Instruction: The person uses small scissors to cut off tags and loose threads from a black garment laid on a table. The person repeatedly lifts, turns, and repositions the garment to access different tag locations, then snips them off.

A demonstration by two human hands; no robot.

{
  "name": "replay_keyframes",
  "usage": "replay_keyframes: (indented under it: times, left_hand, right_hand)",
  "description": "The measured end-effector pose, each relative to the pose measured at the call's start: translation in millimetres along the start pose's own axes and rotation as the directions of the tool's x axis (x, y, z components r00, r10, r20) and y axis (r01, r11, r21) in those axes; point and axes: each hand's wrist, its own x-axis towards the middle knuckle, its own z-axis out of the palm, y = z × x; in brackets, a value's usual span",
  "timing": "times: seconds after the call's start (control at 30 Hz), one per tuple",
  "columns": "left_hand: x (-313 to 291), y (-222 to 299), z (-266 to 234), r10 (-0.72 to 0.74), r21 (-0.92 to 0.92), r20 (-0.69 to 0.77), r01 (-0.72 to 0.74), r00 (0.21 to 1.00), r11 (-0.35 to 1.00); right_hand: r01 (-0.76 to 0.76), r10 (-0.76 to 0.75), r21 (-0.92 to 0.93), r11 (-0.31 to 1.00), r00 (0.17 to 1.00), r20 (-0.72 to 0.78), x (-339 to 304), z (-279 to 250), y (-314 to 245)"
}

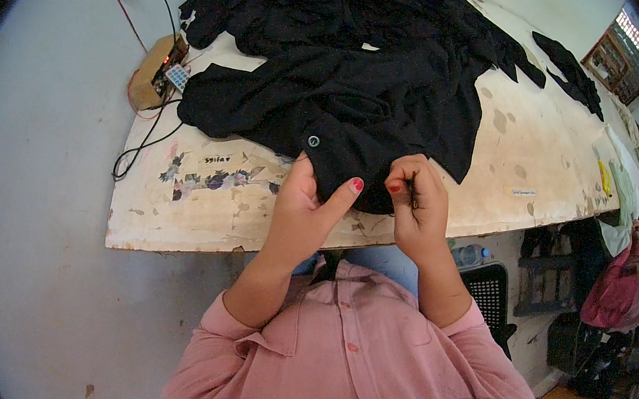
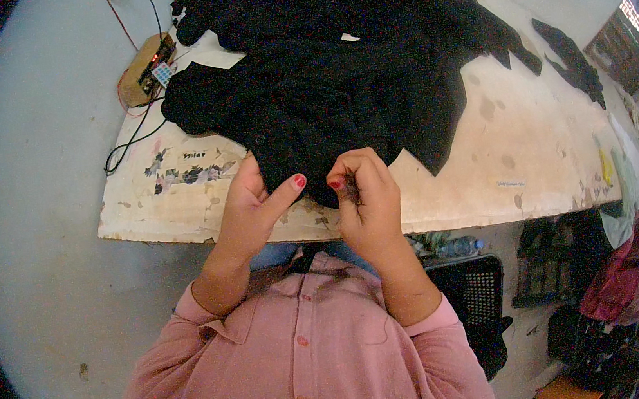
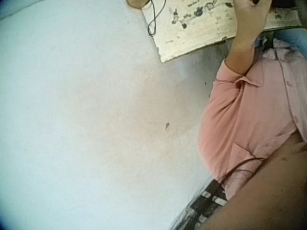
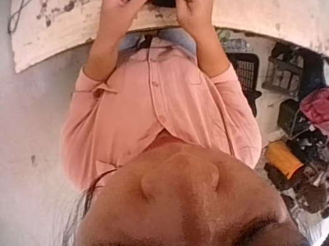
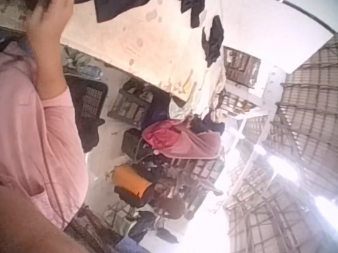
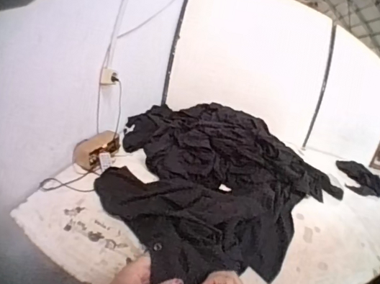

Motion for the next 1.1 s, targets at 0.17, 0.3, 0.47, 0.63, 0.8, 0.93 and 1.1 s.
replay_keyframes:
  times: [0.17, 0.3, 0.47, 0.63, 0.8, 0.93, 1.1]
  left_hand:
    - [-2.3, -0.6, 2.6, 0.026, 0.018, 0.008, -0.026, 1.000, 0.999]
    - [-0.9, -3.4, -1.0, 0.039, -0.015, -0.051, -0.040, 0.998, 0.999]
    - [6.9, 11.4, -12.7, 0.124, -0.041, -0.168, -0.133, 0.978, 0.990]
    - [0.6, 0.1, -10.7, 0.120, 0.106, -0.111, -0.109, 0.987, 0.988]
    - [-9.8, -6.8, -7.2, 0.157, 0.304, 0.171, -0.204, 0.973, 0.931]
    - [-0.5, 9.9, -5.2, -0.274, -0.621, -0.092, 0.160, 0.957, 0.767]
    - [-8.6, -2.6, -0.6, 0.010, -0.008, -0.067, -0.011, 0.998, 1.000]
  right_hand:
    - [0.057, -0.062, 0.251, 0.966, 0.998, 0.010, 2.8, 9.4, -6.0]
    - [-0.205, 0.168, 0.374, 0.904, 0.977, 0.129, -9.2, 12.5, -0.9]
    - [-0.385, 0.261, 0.278, 0.880, 0.882, 0.393, -38.5, 5.5, 6.4]
    - [-0.238, 0.271, 0.313, 0.919, 0.960, -0.066, -22.7, -9.1, 0.3]
    - [-0.330, 0.366, 0.336, 0.882, 0.930, -0.046, 0.3, -3.4, 1.9]
    - [-0.296, 0.383, 0.432, 0.852, 0.915, -0.127, -6.0, -0.9, 6.1]
    - [-0.257, 0.283, 0.325, 0.910, 0.958, -0.036, -0.7, 0.4, 1.1]
